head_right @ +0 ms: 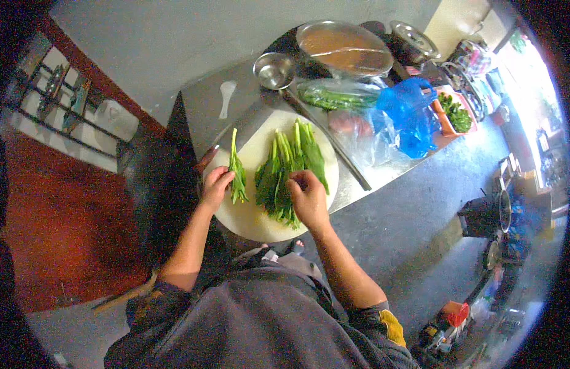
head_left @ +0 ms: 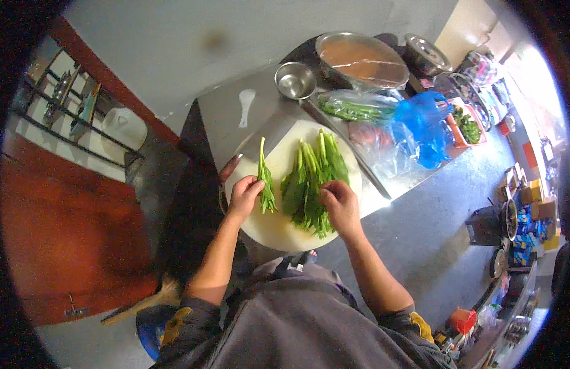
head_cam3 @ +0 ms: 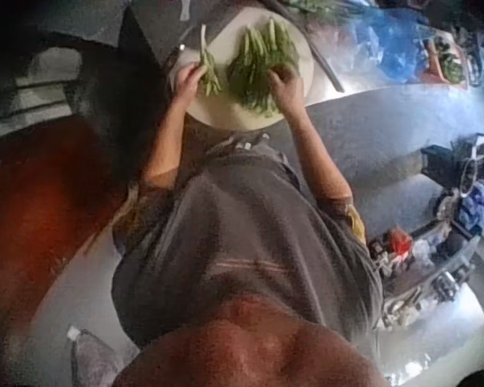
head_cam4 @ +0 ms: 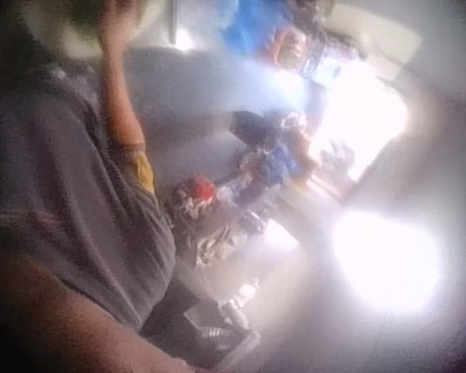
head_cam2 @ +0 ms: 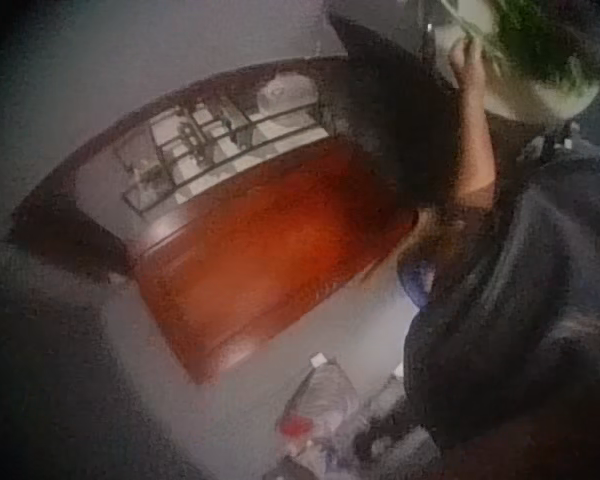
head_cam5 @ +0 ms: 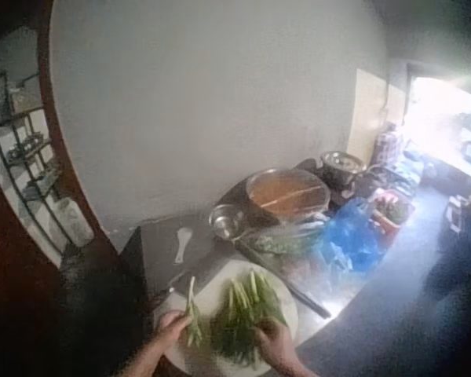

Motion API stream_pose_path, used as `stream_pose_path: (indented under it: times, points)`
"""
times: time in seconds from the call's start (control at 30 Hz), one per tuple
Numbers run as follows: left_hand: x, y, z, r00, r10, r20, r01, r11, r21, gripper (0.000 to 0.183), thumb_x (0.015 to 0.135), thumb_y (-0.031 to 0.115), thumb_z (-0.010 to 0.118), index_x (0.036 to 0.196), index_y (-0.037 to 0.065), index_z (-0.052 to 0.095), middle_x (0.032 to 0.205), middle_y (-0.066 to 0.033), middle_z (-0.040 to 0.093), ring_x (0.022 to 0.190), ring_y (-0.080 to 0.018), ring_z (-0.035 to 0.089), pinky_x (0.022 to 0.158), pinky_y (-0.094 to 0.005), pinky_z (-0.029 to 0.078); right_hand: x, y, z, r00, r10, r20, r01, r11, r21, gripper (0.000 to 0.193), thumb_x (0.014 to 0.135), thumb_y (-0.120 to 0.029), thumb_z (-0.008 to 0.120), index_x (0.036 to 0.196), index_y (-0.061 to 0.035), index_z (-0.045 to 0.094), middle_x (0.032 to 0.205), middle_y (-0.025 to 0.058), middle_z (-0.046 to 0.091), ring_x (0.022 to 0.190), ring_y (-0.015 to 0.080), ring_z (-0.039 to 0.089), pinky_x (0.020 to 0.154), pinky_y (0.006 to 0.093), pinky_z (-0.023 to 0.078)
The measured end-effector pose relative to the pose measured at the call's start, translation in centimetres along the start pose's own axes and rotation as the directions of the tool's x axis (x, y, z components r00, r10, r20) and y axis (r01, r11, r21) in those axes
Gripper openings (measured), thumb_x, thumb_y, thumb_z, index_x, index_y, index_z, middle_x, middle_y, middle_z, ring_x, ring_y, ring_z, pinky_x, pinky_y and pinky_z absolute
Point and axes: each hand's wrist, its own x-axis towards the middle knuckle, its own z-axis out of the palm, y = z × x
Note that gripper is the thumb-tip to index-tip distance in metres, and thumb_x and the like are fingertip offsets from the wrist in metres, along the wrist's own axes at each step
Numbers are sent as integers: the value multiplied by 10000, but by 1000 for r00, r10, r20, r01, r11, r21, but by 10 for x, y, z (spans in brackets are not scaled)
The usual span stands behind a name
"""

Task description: The person washes leafy greens in a sink, transfers them to a cutting board, and then trims and peels the stems of green onions one by one, placing the trimmed pieces into a white basket.

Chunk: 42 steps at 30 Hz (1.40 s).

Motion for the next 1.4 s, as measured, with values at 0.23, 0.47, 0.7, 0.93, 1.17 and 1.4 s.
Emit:
stream_pose_path:
  times: [0.23, 0.47, 0.7, 0.93, 1.17, 1.4]
  points:
    - [-80, 34, 10, 994, 98, -47, -98, 995, -5, 110, 852, 82, 642, 902, -5, 598, 803, -29, 628, 710, -97, 568, 647, -255, 463, -15, 4, 81, 965, -160, 208, 137, 983, 123, 352, 856, -198, 676, 1114, 13, 564, 947, 127, 657, 821, 187, 638, 752, 309, 507]
    - [-103, 32, -41, 970, 242, -32, -232, 954, 189, 262, 823, 124, 688, 1045, 3, 622, 866, -60, 660, 746, -135, 595, 646, -279, 477, 17, 7, 110, 983, -133, 127, 177, 871, -458, 356, 791, -281, 680, 948, 36, 638, 811, 202, 662, 733, 309, 658, 697, 375, 511]
    - [-168, -68, -256, 957, 3, -292, -23, 998, -65, 232, 905, 136, 628, 1108, 24, 612, 940, -6, 645, 819, -60, 567, 712, -218, 472, 76, 47, 129, 998, -58, 2, 27, 437, -899, 372, 798, -262, 622, 1084, -25, 615, 991, 250, 639, 914, 398, 621, 810, 482, 487]
    - [-256, -150, -476, 782, -287, -553, 328, 944, -27, 299, 856, 322, 678, 807, 40, 589, 739, 9, 518, 700, -106, 464, 642, -297, 397, 60, -18, 239, 852, -483, -203, 129, 569, -812, 264, 800, -39, 613, 1062, -19, 591, 1014, 163, 606, 935, 324, 570, 823, 403, 467]
    - [-237, -181, -620, 732, 12, -681, 301, 891, 340, 321, 820, 318, 669, 712, 46, 536, 655, -20, 489, 654, -135, 449, 605, -342, 377, 55, 1, 470, 937, -322, 137, 340, 739, -582, 95, 790, -23, 624, 885, -25, 613, 783, 111, 606, 721, 219, 583, 665, 327, 482]
    - [-165, -264, -728, 725, -141, -674, 393, 888, 238, 274, 826, 283, 662, 817, 20, 583, 743, -73, 588, 707, -165, 538, 642, -353, 431, 144, 53, 660, 910, 161, 383, 119, 781, -613, 178, 794, -161, 630, 928, -47, 656, 909, 154, 654, 884, 314, 641, 763, 386, 504]
